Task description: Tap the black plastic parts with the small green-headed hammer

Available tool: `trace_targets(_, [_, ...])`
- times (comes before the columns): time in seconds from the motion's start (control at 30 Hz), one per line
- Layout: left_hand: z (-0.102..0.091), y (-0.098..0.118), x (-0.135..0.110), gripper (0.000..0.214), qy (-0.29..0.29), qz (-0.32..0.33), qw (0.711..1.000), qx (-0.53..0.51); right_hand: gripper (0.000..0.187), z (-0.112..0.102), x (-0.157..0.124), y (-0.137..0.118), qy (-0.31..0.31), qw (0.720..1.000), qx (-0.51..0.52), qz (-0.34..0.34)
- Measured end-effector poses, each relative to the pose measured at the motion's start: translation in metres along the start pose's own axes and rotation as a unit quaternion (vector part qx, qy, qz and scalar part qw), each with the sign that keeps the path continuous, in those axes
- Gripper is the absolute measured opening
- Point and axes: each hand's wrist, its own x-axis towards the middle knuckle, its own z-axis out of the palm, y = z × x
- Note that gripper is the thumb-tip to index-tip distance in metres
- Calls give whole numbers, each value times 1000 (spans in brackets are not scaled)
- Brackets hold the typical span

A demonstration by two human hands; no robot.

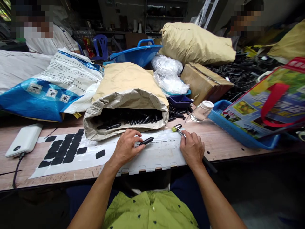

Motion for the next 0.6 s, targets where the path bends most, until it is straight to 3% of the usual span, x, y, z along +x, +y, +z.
trace_targets(0.1, [13,3,0,10,-34,-6,999,13,31,-1,-1,0,0,1000,1,1])
trace_targets(0.2, [26,4,3,19,-33,-19,999,-8,30,-1,-2,-1,0,1000,0,3])
trace_targets(0.37, [46,7,6,14,-18,-39,998,-53,31,-2,1,1,-22,1000,12,8])
trace_targets(0.47, [50,6,6,14,-11,-40,997,-72,33,-6,3,2,-36,998,45,12])
trace_targets(0.6, [47,5,7,15,-13,-43,995,-85,37,-25,-1,-7,6,987,161,15])
